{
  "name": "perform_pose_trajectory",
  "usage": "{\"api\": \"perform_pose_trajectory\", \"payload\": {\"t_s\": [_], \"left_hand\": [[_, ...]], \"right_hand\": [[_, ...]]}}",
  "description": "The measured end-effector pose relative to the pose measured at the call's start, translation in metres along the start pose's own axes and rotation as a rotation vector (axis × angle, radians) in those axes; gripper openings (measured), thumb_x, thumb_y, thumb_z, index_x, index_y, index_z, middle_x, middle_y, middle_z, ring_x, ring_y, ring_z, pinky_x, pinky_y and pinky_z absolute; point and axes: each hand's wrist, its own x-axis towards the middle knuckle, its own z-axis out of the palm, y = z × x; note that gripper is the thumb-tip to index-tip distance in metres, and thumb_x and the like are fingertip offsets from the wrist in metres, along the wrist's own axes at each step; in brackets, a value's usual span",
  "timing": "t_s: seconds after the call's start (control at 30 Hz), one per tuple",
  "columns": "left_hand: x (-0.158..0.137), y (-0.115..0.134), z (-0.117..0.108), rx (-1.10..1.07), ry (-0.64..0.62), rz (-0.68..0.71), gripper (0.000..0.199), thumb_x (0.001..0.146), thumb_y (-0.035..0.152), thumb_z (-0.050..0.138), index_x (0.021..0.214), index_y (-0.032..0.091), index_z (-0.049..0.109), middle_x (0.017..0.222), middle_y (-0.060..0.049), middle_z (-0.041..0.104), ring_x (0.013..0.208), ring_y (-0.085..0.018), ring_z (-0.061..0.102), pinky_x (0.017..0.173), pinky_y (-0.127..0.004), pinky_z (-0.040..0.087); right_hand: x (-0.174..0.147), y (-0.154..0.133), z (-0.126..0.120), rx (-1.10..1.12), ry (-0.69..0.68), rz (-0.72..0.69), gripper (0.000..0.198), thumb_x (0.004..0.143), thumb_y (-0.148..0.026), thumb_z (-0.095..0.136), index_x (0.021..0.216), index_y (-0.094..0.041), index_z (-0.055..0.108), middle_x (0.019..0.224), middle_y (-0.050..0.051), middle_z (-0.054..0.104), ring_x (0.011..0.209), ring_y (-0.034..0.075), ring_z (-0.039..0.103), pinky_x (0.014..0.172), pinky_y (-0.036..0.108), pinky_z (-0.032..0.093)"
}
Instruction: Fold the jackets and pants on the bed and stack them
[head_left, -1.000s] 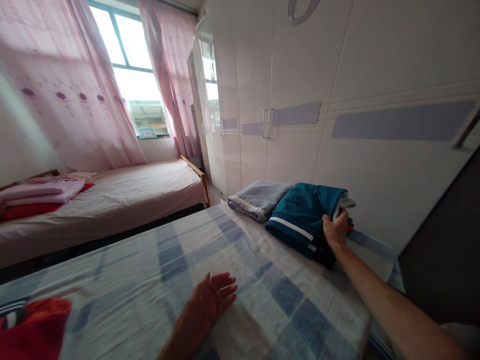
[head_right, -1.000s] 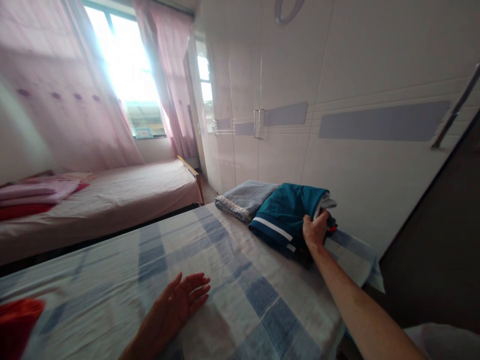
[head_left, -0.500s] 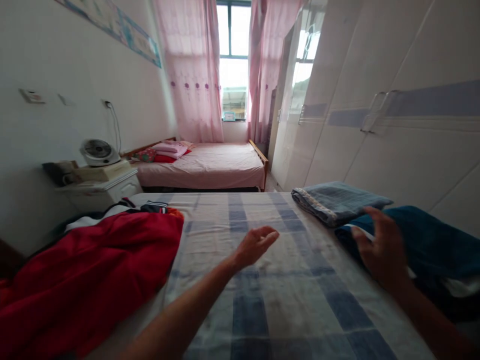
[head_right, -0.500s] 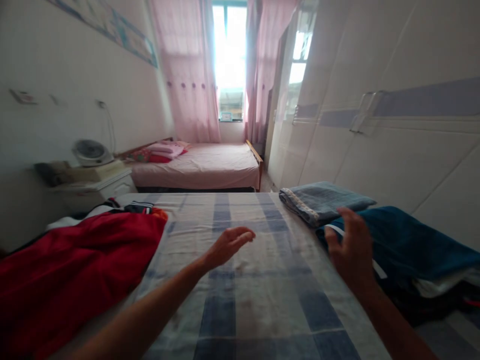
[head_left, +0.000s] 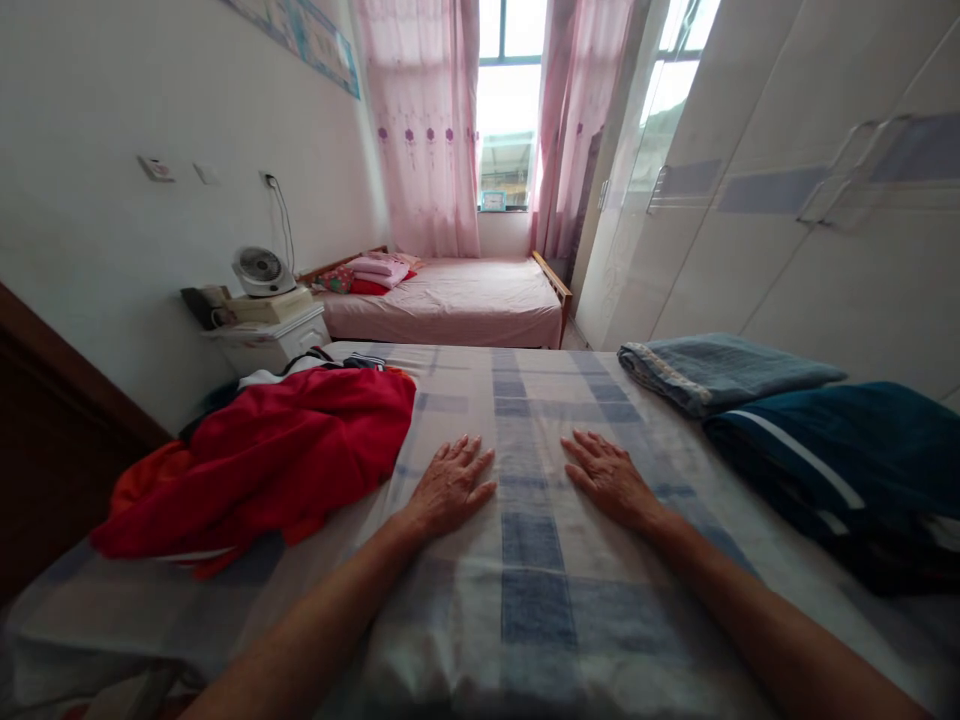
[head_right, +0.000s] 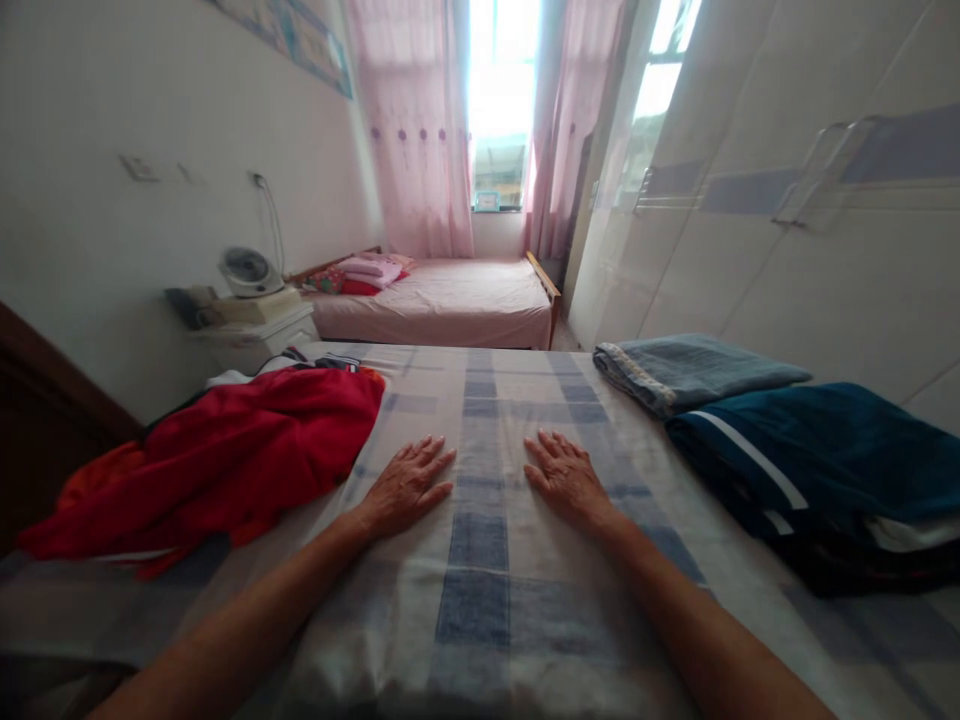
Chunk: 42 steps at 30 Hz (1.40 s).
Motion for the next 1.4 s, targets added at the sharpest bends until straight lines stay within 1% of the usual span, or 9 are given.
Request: {"api": "perform_pose_trajectory", "payload": {"t_s": [0.17, 0.47, 0.73, 0.9, 1.03, 1.13, 1.23, 1.33, 1.4], "left_hand": [[-0.031, 0.011, -0.004, 0.041, -0.013, 0.044, 0.052, 0.092, 0.048, 0.035, 0.139, 0.025, 0.04, 0.149, -0.01, 0.033, 0.138, -0.026, 0.026, 0.112, -0.045, 0.02], [-0.068, 0.007, -0.014, 0.091, -0.01, 0.032, 0.049, 0.093, 0.043, 0.036, 0.137, 0.023, 0.042, 0.147, -0.01, 0.036, 0.136, -0.024, 0.03, 0.111, -0.043, 0.025], [-0.122, -0.029, -0.027, 0.131, 0.1, -0.107, 0.047, 0.093, 0.04, 0.034, 0.13, 0.015, 0.051, 0.141, -0.012, 0.044, 0.133, -0.023, 0.037, 0.11, -0.04, 0.031], [-0.144, -0.043, -0.031, 0.081, 0.127, -0.177, 0.052, 0.093, 0.045, 0.028, 0.128, 0.014, 0.053, 0.14, -0.01, 0.046, 0.126, -0.022, 0.046, 0.105, -0.035, 0.038], [-0.154, -0.05, -0.029, 0.037, 0.16, -0.224, 0.054, 0.092, 0.049, 0.029, 0.127, 0.015, 0.054, 0.136, -0.01, 0.05, 0.122, -0.023, 0.05, 0.102, -0.036, 0.04], [-0.158, -0.046, -0.028, 0.009, 0.207, -0.243, 0.053, 0.089, 0.049, 0.034, 0.122, 0.015, 0.058, 0.134, -0.011, 0.053, 0.121, -0.024, 0.051, 0.103, -0.037, 0.04], [-0.166, -0.04, -0.034, -0.081, 0.375, -0.29, 0.041, 0.087, 0.045, 0.041, 0.107, 0.019, 0.065, 0.114, -0.006, 0.067, 0.105, -0.022, 0.062, 0.095, -0.033, 0.047], [-0.181, -0.044, -0.049, -0.045, 0.765, -0.482, 0.026, 0.085, 0.04, 0.046, 0.096, 0.026, 0.066, 0.091, 0.003, 0.071, 0.084, -0.018, 0.067, 0.085, -0.031, 0.052], [-0.193, -0.057, -0.062, 0.044, 0.964, -0.68, 0.025, 0.085, 0.04, 0.045, 0.098, 0.028, 0.064, 0.089, 0.005, 0.07, 0.084, -0.018, 0.066, 0.085, -0.034, 0.052]], "right_hand": [[-0.038, 0.003, 0.0, -0.046, 0.047, -0.02, 0.05, 0.094, -0.044, 0.029, 0.137, -0.022, 0.045, 0.146, 0.008, 0.036, 0.135, 0.023, 0.03, 0.109, 0.041, 0.027], [-0.048, 0.015, 0.004, -0.068, 0.05, -0.05, 0.052, 0.094, -0.043, 0.026, 0.136, -0.019, 0.045, 0.145, 0.008, 0.038, 0.134, 0.022, 0.032, 0.109, 0.039, 0.028], [-0.085, 0.078, 0.0, -0.207, 0.089, 0.2, 0.057, 0.092, -0.044, 0.022, 0.134, -0.016, 0.048, 0.141, 0.011, 0.044, 0.13, 0.025, 0.038, 0.107, 0.043, 0.03], [-0.126, 0.116, -0.01, -0.155, 0.045, 0.255, 0.061, 0.091, -0.041, 0.019, 0.133, -0.007, 0.047, 0.14, 0.014, 0.044, 0.133, 0.024, 0.035, 0.11, 0.04, 0.027], [-0.15, 0.118, -0.016, -0.088, 0.086, 0.215, 0.061, 0.091, -0.041, 0.019, 0.131, -0.004, 0.048, 0.139, 0.015, 0.045, 0.133, 0.023, 0.034, 0.111, 0.038, 0.027], [-0.154, 0.108, -0.024, -0.02, 0.138, 0.278, 0.061, 0.091, -0.042, 0.02, 0.128, -0.003, 0.05, 0.137, 0.018, 0.047, 0.129, 0.026, 0.04, 0.109, 0.039, 0.03], [-0.16, 0.1, -0.037, 0.113, 0.208, 0.424, 0.053, 0.09, -0.044, 0.028, 0.119, -0.013, 0.059, 0.124, 0.012, 0.06, 0.111, 0.024, 0.057, 0.099, 0.032, 0.04], [-0.179, 0.105, -0.047, 0.117, 0.393, 0.614, 0.041, 0.088, -0.042, 0.033, 0.106, -0.023, 0.065, 0.101, 0.006, 0.07, 0.091, 0.023, 0.064, 0.082, 0.031, 0.045], [-0.196, 0.117, -0.048, 0.004, 0.516, 0.778, 0.043, 0.088, -0.041, 0.031, 0.104, -0.021, 0.065, 0.095, 0.011, 0.069, 0.088, 0.027, 0.063, 0.075, 0.036, 0.045]]}}
